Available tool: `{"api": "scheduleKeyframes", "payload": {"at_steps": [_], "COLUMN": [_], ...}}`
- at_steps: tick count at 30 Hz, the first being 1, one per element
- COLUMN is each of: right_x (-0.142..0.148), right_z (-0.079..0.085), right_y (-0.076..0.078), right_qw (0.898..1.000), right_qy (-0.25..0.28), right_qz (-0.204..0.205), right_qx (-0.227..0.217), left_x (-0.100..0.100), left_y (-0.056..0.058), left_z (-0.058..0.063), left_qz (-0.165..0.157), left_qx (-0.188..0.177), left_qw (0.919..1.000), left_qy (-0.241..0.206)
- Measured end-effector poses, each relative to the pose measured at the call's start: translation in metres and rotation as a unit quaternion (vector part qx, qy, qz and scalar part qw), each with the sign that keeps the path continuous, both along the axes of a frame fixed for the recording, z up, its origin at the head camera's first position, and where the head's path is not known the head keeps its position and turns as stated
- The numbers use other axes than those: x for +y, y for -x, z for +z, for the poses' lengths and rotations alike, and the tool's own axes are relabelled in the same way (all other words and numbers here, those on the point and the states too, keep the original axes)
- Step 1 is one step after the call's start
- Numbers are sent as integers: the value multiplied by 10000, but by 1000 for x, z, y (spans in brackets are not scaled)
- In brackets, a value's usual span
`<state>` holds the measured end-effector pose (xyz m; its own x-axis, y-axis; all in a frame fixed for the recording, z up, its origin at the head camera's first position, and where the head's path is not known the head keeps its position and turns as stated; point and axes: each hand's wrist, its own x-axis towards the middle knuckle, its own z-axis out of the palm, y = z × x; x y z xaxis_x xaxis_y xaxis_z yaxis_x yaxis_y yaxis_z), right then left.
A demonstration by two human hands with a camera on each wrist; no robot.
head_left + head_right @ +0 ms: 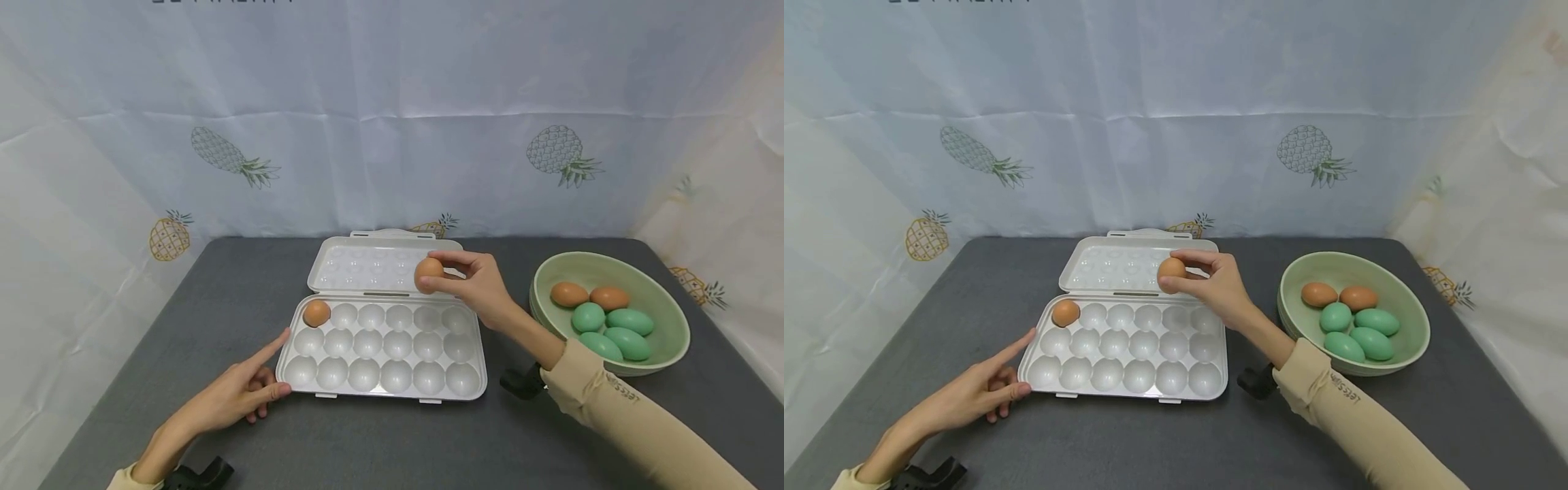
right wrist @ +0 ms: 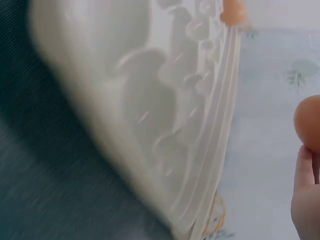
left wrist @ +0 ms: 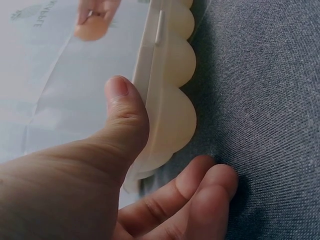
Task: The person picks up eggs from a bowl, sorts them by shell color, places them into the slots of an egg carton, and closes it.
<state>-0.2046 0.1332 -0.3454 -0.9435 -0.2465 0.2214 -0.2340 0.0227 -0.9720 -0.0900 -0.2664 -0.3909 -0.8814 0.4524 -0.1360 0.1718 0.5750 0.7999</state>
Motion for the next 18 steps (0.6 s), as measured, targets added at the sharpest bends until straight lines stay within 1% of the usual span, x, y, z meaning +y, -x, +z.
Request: {"api": "scheduleKeyframes", "payload": {"at_steps": [4, 8, 12, 18], "right_x": [-18, -32, -48, -71], "right_z": [3, 2, 0, 2], "right_y": [0, 1, 0, -1], "right_qw": [9996, 9981, 9963, 9943], "right_qy": [190, 324, 390, 398], "right_qz": [214, 460, 659, 880], "right_qx": [-85, -236, -391, -457], "left_x": [0, 1, 1, 1], "left_y": [0, 0, 0, -1], "left_z": [-1, -2, -1, -2], "left_qz": [-2, -10, -4, 21], "left_qx": [5, 38, 58, 94], "left_qw": [10000, 10000, 10000, 10000], "left_qy": [-30, -23, 5, 23]}}
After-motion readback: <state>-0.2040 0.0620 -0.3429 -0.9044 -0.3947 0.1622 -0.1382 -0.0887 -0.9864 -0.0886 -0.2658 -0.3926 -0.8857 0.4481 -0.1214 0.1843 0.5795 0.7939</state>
